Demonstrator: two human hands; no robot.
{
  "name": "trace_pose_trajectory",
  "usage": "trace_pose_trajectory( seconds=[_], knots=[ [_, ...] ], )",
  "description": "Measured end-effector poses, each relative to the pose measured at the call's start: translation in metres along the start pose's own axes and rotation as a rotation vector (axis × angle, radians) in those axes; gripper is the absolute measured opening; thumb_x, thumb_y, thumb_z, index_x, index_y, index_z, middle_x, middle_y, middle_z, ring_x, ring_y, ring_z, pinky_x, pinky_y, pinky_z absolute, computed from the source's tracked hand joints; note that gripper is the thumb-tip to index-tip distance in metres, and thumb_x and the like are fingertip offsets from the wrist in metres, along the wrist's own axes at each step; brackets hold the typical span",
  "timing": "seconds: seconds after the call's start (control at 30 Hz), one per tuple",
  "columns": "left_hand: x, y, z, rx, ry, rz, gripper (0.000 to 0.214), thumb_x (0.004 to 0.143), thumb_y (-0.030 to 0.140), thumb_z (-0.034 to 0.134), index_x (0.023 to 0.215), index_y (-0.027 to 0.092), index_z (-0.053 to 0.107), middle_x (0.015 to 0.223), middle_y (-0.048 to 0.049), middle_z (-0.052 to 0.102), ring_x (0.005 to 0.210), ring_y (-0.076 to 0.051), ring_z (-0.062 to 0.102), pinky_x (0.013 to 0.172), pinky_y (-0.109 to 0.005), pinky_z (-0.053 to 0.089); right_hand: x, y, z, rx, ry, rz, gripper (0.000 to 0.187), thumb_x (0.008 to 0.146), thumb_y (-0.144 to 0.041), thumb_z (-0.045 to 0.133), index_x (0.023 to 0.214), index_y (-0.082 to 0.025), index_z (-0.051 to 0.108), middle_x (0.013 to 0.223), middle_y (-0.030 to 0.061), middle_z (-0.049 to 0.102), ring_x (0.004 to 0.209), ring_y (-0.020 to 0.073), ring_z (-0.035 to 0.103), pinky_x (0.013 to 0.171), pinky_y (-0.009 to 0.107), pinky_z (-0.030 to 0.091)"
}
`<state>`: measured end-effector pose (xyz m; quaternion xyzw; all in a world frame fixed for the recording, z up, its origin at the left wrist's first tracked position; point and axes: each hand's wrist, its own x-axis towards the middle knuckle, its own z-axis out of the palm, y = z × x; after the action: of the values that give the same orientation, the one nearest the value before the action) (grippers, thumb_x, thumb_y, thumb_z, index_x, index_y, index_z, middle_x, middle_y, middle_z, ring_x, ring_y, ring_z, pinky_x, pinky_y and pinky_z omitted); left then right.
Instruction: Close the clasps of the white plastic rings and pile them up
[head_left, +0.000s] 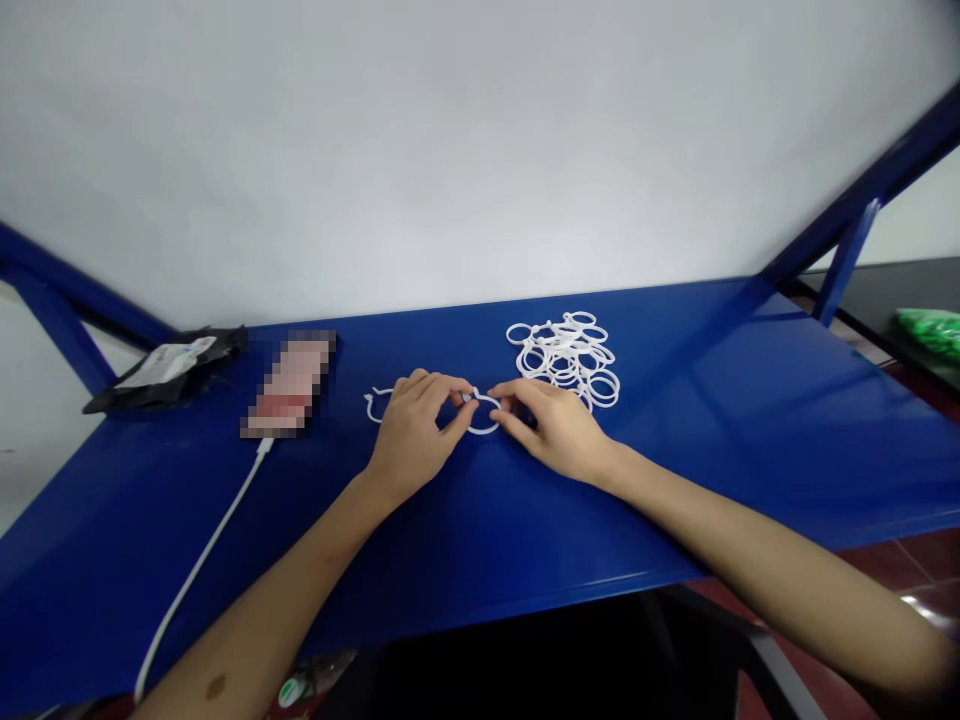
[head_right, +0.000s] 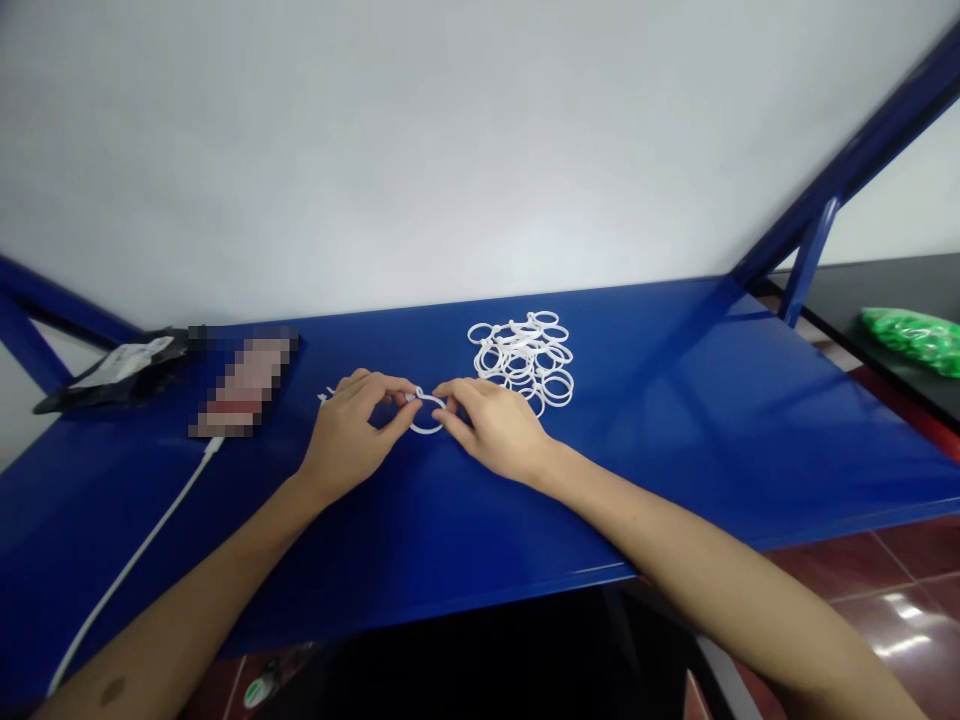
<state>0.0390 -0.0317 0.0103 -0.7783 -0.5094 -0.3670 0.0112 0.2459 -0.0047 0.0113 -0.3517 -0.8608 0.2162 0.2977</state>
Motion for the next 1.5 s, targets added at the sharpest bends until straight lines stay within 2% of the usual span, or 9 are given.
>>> trace_pose_trajectory(
  seconds=[0.13,0.23,0.3,0.5,0.83,1.07,1.2,1.37,1.5],
  knots=[
    [0.0,0.003,-0.004,-0.246,-0.018,-0.123,0.012,0.088,0.027,0.069,0.098,0.022,0.063,0.085,0.0018,0.068,0.075,-0.014,0.062,0.075,-0.029,0.05,0.001,0.004,0.0,0.097,0.036,0.037,0.018,0.098,-0.027,0.052,0.109,-0.017,0.062,0.08,0.0009,0.067,0.066,0.0118,0.061,0.063,0.025,0.047],
    [0.0,0.002,-0.007,-0.425,-0.064,-0.202,0.02,0.09,0.036,0.068,0.105,0.023,0.065,0.089,0.0009,0.069,0.076,-0.013,0.064,0.072,-0.026,0.052,0.001,0.004,-0.001,0.119,0.051,-0.014,0.017,0.097,-0.023,0.05,0.108,-0.017,0.062,0.08,0.001,0.065,0.065,0.0111,0.059,0.062,0.024,0.046],
    [0.001,0.0,-0.007,-0.457,-0.085,-0.189,0.019,0.09,0.039,0.067,0.101,0.024,0.068,0.088,0.0009,0.069,0.074,-0.012,0.063,0.071,-0.026,0.052,0.001,0.003,-0.002,0.135,0.034,-0.074,0.018,0.098,-0.022,0.049,0.109,-0.017,0.062,0.085,0.0025,0.066,0.068,0.0114,0.059,0.063,0.025,0.047],
    [0.002,0.002,-0.005,-0.406,-0.048,-0.03,0.017,0.094,0.033,0.063,0.082,0.022,0.069,0.078,0.0014,0.067,0.07,-0.012,0.059,0.068,-0.026,0.048,0.0,0.003,-0.005,0.186,-0.029,-0.171,0.015,0.102,-0.024,0.049,0.102,-0.017,0.063,0.094,0.0045,0.068,0.082,0.0126,0.064,0.074,0.026,0.05],
    [-0.002,0.002,0.0,-0.248,0.018,0.176,0.017,0.097,0.016,0.055,0.084,0.021,0.066,0.075,0.0022,0.069,0.073,-0.014,0.056,0.072,-0.032,0.043,-0.002,0.004,-0.007,0.111,-0.074,-0.216,0.02,0.104,-0.024,0.045,0.102,-0.015,0.062,0.091,0.0056,0.065,0.079,0.013,0.061,0.073,0.026,0.049],
    [-0.001,0.002,-0.003,-0.221,-0.009,0.164,0.023,0.097,0.018,0.053,0.078,0.022,0.065,0.074,0.0028,0.069,0.072,-0.015,0.055,0.071,-0.033,0.041,-0.003,0.001,-0.01,0.037,-0.102,-0.284,0.028,0.105,-0.029,0.038,0.1,-0.015,0.062,0.087,0.007,0.064,0.076,0.015,0.058,0.069,0.029,0.048],
    [-0.001,0.001,-0.001,-0.228,-0.079,0.116,0.021,0.098,0.024,0.053,0.081,0.022,0.064,0.078,0.0019,0.071,0.075,-0.016,0.058,0.075,-0.033,0.043,-0.003,0.0,-0.01,-0.018,-0.121,-0.302,0.03,0.106,-0.029,0.038,0.099,-0.015,0.064,0.087,0.0075,0.064,0.077,0.0161,0.057,0.07,0.03,0.049],
    [0.006,-0.018,-0.007,0.026,-0.15,0.079,0.015,0.095,0.035,0.058,0.093,0.024,0.067,0.089,-0.0019,0.073,0.087,-0.022,0.06,0.082,-0.039,0.042,0.006,0.013,-0.018,-0.143,0.06,-0.178,0.027,0.104,-0.031,0.043,0.108,-0.019,0.067,0.096,0.0083,0.067,0.084,0.0182,0.061,0.076,0.033,0.051],
    [0.014,-0.047,-0.023,0.294,-0.155,-0.042,0.016,0.093,0.025,0.053,0.098,0.023,0.068,0.098,-0.0065,0.072,0.092,-0.028,0.058,0.081,-0.043,0.042,0.017,0.039,-0.044,-0.397,0.317,0.028,0.026,0.101,-0.029,0.047,0.104,-0.018,0.071,0.094,0.0107,0.067,0.091,0.0245,0.059,0.078,0.039,0.049]
  ],
)
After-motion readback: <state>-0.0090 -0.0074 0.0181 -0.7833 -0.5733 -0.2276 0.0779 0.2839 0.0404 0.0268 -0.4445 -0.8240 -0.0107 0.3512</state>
